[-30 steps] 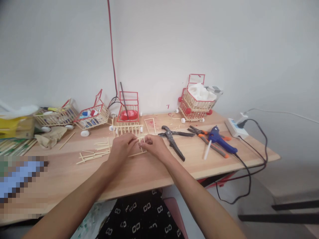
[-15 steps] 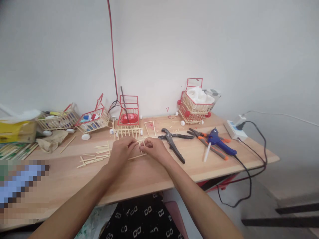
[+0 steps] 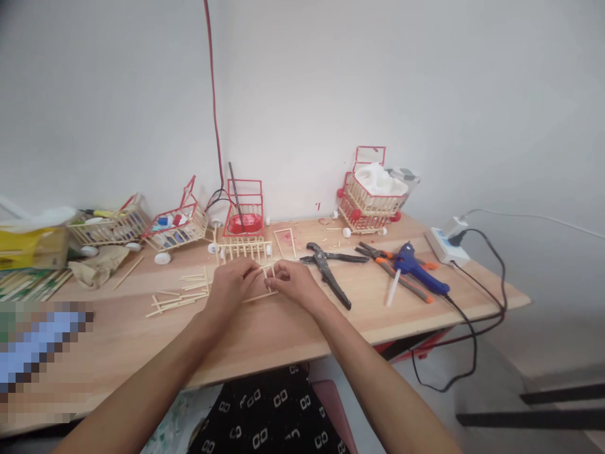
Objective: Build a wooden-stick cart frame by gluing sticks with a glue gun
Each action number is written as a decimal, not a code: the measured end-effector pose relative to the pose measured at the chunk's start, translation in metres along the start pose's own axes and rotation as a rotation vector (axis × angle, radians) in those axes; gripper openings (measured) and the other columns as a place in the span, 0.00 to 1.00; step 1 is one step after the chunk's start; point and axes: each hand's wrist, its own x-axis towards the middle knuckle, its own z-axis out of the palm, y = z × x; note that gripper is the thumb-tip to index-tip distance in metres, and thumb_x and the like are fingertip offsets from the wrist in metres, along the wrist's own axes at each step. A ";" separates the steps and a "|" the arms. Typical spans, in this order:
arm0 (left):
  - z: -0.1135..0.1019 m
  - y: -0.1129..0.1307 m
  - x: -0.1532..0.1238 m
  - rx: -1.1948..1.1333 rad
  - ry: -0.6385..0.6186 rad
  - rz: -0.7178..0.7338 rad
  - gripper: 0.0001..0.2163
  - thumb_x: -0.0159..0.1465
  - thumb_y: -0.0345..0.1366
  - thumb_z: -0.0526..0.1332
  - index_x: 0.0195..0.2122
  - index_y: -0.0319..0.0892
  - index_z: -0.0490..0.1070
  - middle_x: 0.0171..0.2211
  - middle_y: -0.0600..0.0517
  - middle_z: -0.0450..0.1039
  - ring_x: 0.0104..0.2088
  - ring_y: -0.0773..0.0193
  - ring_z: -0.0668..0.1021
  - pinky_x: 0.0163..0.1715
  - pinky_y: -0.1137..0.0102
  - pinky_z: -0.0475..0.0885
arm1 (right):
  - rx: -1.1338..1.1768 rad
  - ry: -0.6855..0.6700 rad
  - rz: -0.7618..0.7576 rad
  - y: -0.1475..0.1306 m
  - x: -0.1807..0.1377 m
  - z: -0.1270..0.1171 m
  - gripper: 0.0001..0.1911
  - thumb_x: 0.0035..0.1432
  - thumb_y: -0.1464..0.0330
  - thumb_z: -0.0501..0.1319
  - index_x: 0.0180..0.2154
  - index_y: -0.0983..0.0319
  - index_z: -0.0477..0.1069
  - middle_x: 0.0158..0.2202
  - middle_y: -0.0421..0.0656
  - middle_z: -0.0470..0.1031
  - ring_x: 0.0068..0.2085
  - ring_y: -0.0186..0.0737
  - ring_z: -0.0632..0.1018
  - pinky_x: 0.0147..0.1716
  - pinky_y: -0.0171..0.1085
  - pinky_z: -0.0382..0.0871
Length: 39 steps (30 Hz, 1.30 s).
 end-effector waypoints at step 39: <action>0.000 0.001 -0.001 0.009 -0.013 0.007 0.08 0.64 0.30 0.58 0.27 0.41 0.69 0.26 0.52 0.72 0.30 0.62 0.74 0.32 0.69 0.65 | -0.100 0.007 -0.021 -0.003 -0.004 -0.001 0.04 0.50 0.67 0.62 0.30 0.61 0.71 0.23 0.35 0.69 0.26 0.32 0.68 0.28 0.32 0.58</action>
